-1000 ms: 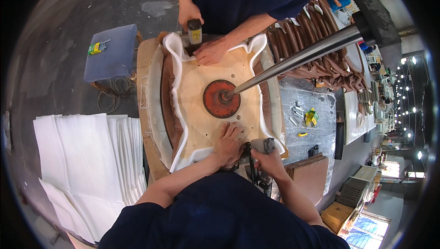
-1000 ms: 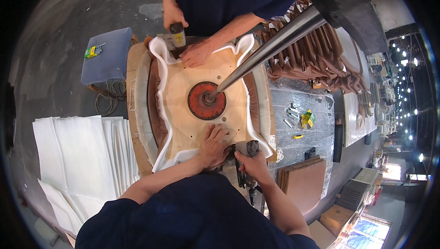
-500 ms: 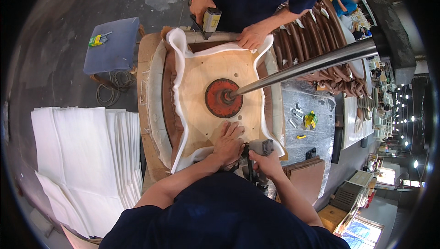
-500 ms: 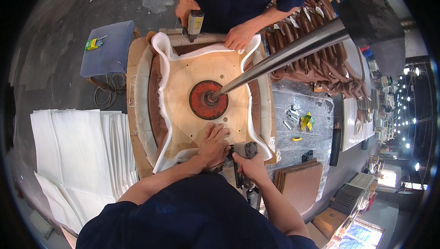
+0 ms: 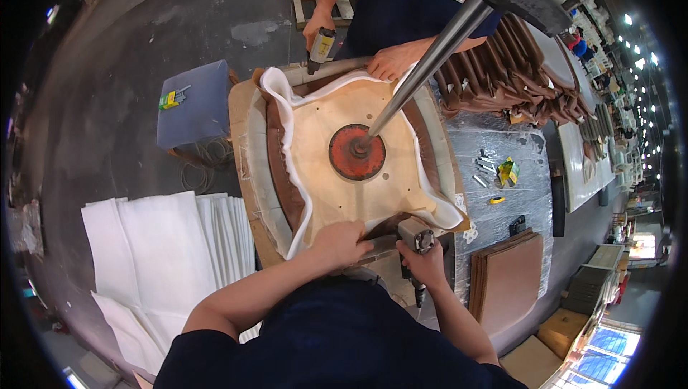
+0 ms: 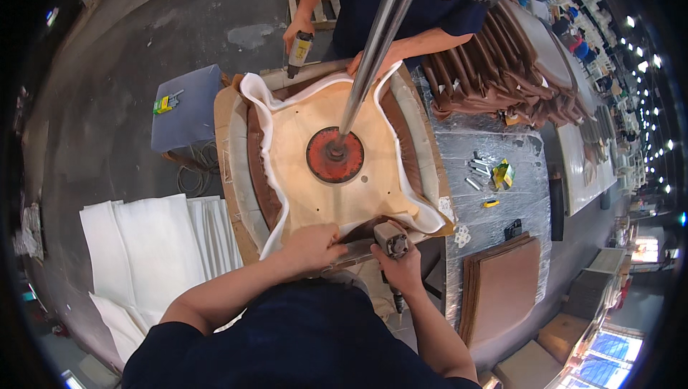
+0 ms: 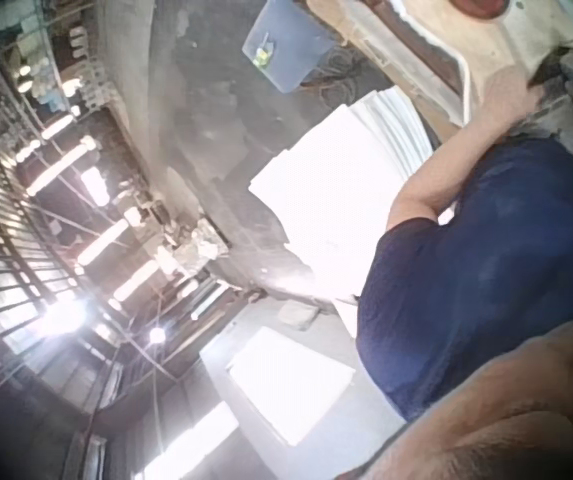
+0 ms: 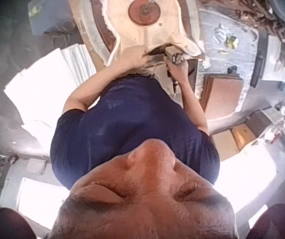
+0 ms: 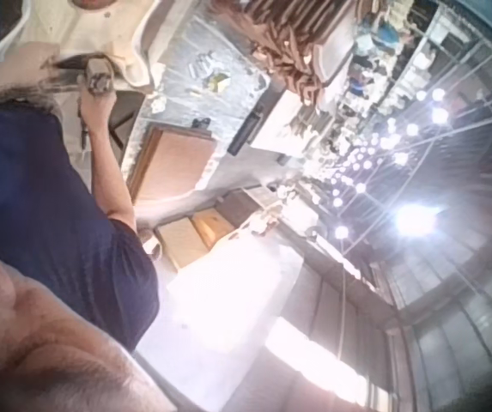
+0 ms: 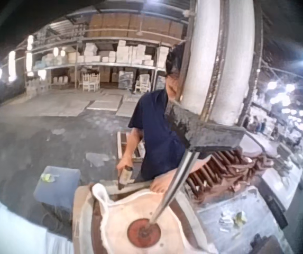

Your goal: The person staples fabric to a wooden frame using a pneumatic staple gun while a coworker assists by holding the frame and applying staples. They repeatedly pull and secure the fabric around the edges of the frame, then place a white sheet over the assembly and continue stapling.

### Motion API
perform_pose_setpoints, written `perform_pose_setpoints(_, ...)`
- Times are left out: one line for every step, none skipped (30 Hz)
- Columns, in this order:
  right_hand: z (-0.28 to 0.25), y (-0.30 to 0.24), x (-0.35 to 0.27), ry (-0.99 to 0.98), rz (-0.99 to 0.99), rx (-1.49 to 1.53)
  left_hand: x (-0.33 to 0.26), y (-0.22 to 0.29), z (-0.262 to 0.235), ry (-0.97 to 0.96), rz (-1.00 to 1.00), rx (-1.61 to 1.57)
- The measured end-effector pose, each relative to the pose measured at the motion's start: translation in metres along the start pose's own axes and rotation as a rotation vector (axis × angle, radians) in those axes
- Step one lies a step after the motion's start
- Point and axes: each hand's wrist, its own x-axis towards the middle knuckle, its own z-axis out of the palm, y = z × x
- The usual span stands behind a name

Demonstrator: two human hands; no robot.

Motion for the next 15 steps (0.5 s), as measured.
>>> perform_pose_setpoints(-0.001,0.002,0.002,-0.037,-0.024,-0.004,-0.007,-0.007,0.012,0.013,0.058,0.136)
perform_pose_setpoints(0.005,0.001,-0.001,-0.029,-0.005,-0.009,-0.010,-0.016,0.020,0.026,0.118,0.270)
perform_pose_setpoints(0.007,-0.001,-0.002,-0.016,0.009,-0.021,-0.008,-0.023,0.022,0.036,0.149,0.324)
perform_pose_setpoints(0.009,-0.004,-0.003,-0.003,0.024,-0.032,-0.002,-0.029,0.022,0.055,0.161,0.391)
perform_pose_setpoints(0.009,-0.003,-0.005,0.012,0.014,-0.051,0.001,-0.034,0.023,0.064,0.171,0.452)
perform_pose_setpoints(0.010,-0.003,-0.005,0.026,0.003,-0.069,0.003,-0.038,0.025,0.075,0.181,0.512)
perform_pose_setpoints(0.011,-0.003,-0.005,0.040,-0.007,-0.088,0.003,-0.042,0.027,0.064,0.194,0.523)
perform_pose_setpoints(0.011,0.000,-0.005,0.054,-0.018,-0.095,0.004,-0.043,0.025,0.055,0.211,0.542)
perform_pose_setpoints(0.010,0.003,-0.004,0.068,-0.029,-0.102,0.005,-0.045,0.023,0.045,0.228,0.560)
perform_pose_setpoints(0.009,0.006,-0.003,0.082,-0.040,-0.110,0.007,-0.045,0.022,0.040,0.248,0.547)
perform_pose_setpoints(0.010,0.006,-0.003,0.085,-0.023,-0.103,0.006,-0.046,0.021,0.033,0.262,0.533)
perform_pose_setpoints(0.012,0.006,-0.003,0.087,-0.005,-0.093,0.006,-0.047,0.020,0.027,0.275,0.519)
perform_pose_setpoints(0.016,0.007,-0.003,0.088,-0.006,-0.063,0.007,-0.050,0.017,-0.002,0.282,0.541)
perform_pose_setpoints(0.015,0.006,-0.003,0.093,-0.011,-0.054,0.010,-0.052,0.015,-0.026,0.292,0.558)
perform_pose_setpoints(0.016,0.007,-0.004,0.100,-0.013,-0.043,0.014,-0.053,0.013,-0.049,0.302,0.574)
